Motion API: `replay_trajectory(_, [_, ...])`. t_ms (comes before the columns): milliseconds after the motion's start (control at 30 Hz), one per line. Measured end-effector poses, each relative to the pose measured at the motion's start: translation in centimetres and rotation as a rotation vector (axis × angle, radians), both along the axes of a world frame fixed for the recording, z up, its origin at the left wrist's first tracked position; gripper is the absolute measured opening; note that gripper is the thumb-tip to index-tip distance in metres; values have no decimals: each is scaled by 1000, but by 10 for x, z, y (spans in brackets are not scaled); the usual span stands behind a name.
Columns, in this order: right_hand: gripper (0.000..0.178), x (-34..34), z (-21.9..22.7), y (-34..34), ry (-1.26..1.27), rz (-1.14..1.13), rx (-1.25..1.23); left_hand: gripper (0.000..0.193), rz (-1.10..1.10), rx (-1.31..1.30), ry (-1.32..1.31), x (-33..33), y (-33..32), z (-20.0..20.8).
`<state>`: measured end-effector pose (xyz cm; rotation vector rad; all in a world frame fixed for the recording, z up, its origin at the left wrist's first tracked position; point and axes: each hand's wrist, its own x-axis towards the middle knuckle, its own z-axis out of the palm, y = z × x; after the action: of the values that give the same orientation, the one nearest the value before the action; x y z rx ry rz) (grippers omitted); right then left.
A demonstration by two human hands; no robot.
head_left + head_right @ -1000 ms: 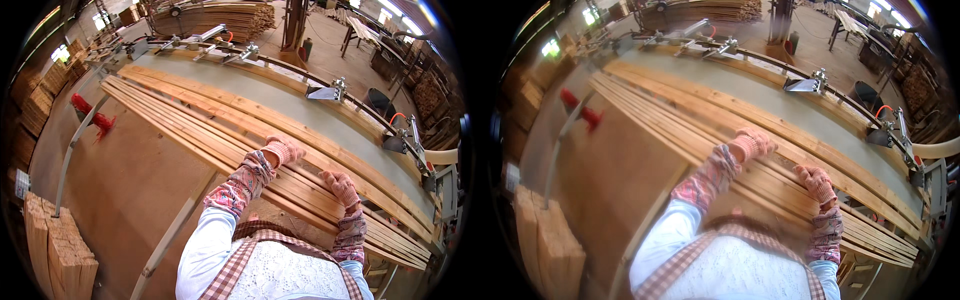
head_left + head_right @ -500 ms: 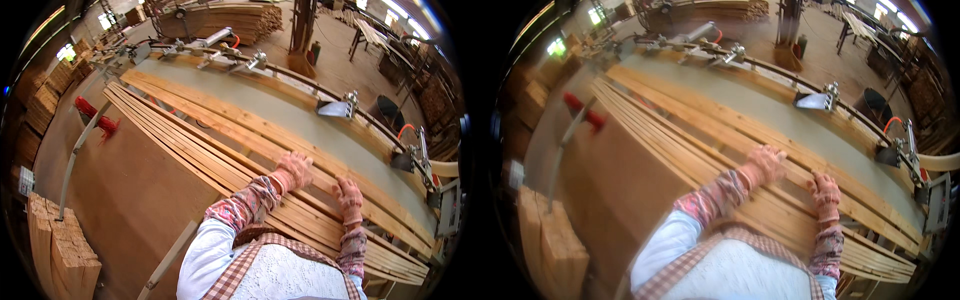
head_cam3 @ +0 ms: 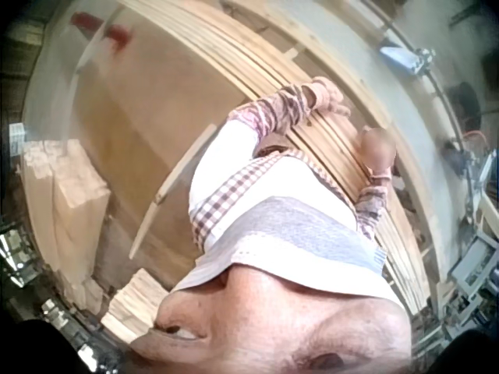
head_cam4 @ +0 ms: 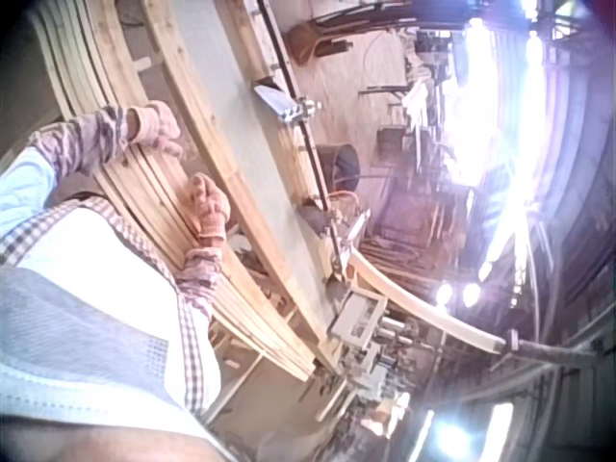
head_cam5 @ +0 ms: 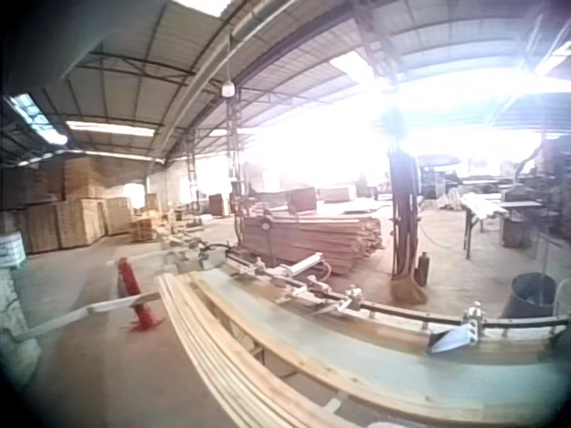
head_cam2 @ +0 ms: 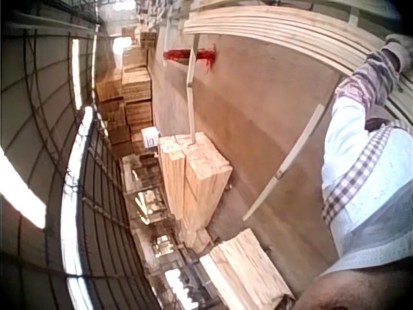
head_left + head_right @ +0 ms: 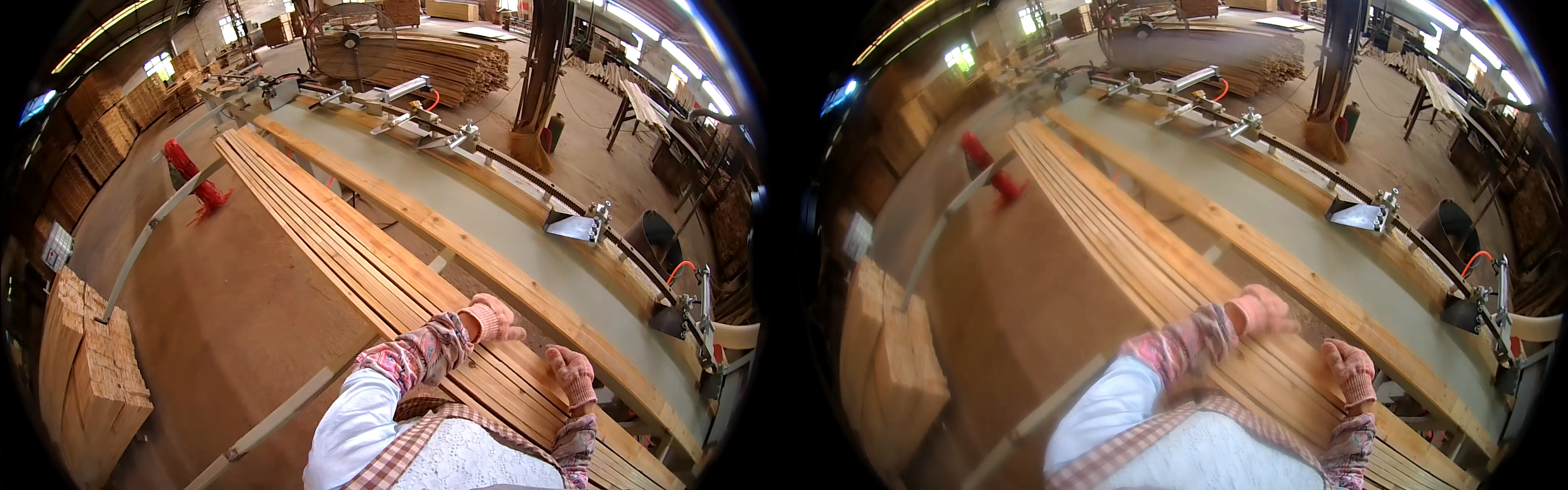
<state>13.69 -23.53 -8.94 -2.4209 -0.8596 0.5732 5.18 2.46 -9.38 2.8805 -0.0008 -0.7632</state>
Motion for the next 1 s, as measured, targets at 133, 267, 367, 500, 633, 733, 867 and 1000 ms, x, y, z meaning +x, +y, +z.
replay_trajectory(133, [44, 10, -23, -6, -8, -43, 85, 82, 69, -52, -53, 4, 5, 9])
replay_trajectory(267, [55, -3, 21, -6, 312, -202, 227, 85, 199, -177, -55, -2, 12, 47])
replay_trajectory(367, [55, -5, -4, -2, 368, -235, 338, 84, 198, -117, -52, -1, 10, 35])
replay_trajectory(500, [42, 4, -10, 3, -142, -234, 518, 63, 130, -37, -44, 1, 4, 19])
replay_trajectory(633, [44, 17, -19, -9, -492, -215, 224, 37, 72, -132, -264, -3, 1, 9])
replay_trajectory(733, [44, 17, -22, -10, -546, -156, 59, 29, 35, -43, -523, -6, -8, 3])
replay_trajectory(867, [45, 12, -6, -8, -232, -182, -43, 41, 24, 8, -492, -9, -4, 24])
replay_trajectory(1000, [46, -3, -14, -2, -151, 53, -78, 59, 83, 12, -307, -6, -2, 24])
